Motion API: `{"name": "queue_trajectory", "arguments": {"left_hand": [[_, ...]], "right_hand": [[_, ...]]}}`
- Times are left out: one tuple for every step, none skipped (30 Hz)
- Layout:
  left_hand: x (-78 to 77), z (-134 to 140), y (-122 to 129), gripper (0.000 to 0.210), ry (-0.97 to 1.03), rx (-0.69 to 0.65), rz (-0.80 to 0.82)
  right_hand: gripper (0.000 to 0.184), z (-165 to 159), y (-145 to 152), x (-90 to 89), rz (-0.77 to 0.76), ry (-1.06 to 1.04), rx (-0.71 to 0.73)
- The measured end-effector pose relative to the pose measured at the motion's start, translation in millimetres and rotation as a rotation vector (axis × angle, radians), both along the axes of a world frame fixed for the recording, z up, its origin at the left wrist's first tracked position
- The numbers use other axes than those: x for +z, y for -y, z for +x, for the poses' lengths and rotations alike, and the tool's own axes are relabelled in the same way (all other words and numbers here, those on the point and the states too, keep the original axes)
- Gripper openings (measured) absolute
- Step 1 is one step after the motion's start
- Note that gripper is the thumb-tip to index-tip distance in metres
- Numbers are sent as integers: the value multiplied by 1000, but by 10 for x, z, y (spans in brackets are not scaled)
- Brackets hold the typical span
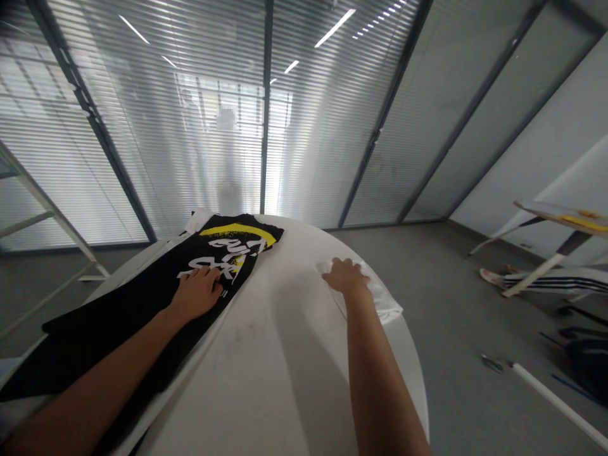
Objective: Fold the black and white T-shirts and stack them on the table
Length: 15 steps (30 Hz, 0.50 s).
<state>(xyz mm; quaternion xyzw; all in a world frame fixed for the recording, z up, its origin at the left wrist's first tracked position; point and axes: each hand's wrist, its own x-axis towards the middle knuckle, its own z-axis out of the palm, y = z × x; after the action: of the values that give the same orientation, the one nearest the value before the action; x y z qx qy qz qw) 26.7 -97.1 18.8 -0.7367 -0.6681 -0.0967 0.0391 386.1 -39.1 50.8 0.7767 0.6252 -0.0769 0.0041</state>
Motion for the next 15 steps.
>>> {"name": "queue_trajectory", "arguments": {"left_hand": [[-9,-6,-8,22,7,-8,1],[-20,-14,-16,21,13,-15,0],[-32,-22,-26,21,18,-19,-1],[-45,-29,-34,20,20,-19,-1],[-58,-36,-42,20,22,-16,3],[-70,-42,-49,19,24,-15,6],[-81,-48,-54,19,26,-14,8],[-89,-55,-58,19,30,-15,10],[-96,-62,-60,19,35,-19,12],[-99,-71,-62,19,41,-24,13],[-100,-79,-64,19,48,-26,15],[-98,-86,-65,19,60,-27,18],[-94,-90,-66,18,82,-31,22],[-89,-89,-66,18,123,-40,26],[-86,-79,-64,19,195,-58,30]], "right_hand": [[69,54,13,-32,-31,27,-82],[74,93,22,-67,-59,39,-130],[77,121,28,-101,-85,45,-149],[76,141,30,-132,-100,50,-152],[72,155,28,-157,-95,56,-149],[66,167,25,-176,-72,61,-142],[60,178,19,-189,-42,62,-131],[54,191,11,-195,-13,58,-115],[50,204,2,-195,9,53,-100],[47,217,-7,-190,27,45,-89],[45,229,-16,-180,41,27,-80],[43,237,-25,-163,58,-3,-67],[41,238,-33,-140,84,-49,-51],[39,227,-37,-108,115,-112,-30],[37,201,-37,-69,152,-191,-7]]}}
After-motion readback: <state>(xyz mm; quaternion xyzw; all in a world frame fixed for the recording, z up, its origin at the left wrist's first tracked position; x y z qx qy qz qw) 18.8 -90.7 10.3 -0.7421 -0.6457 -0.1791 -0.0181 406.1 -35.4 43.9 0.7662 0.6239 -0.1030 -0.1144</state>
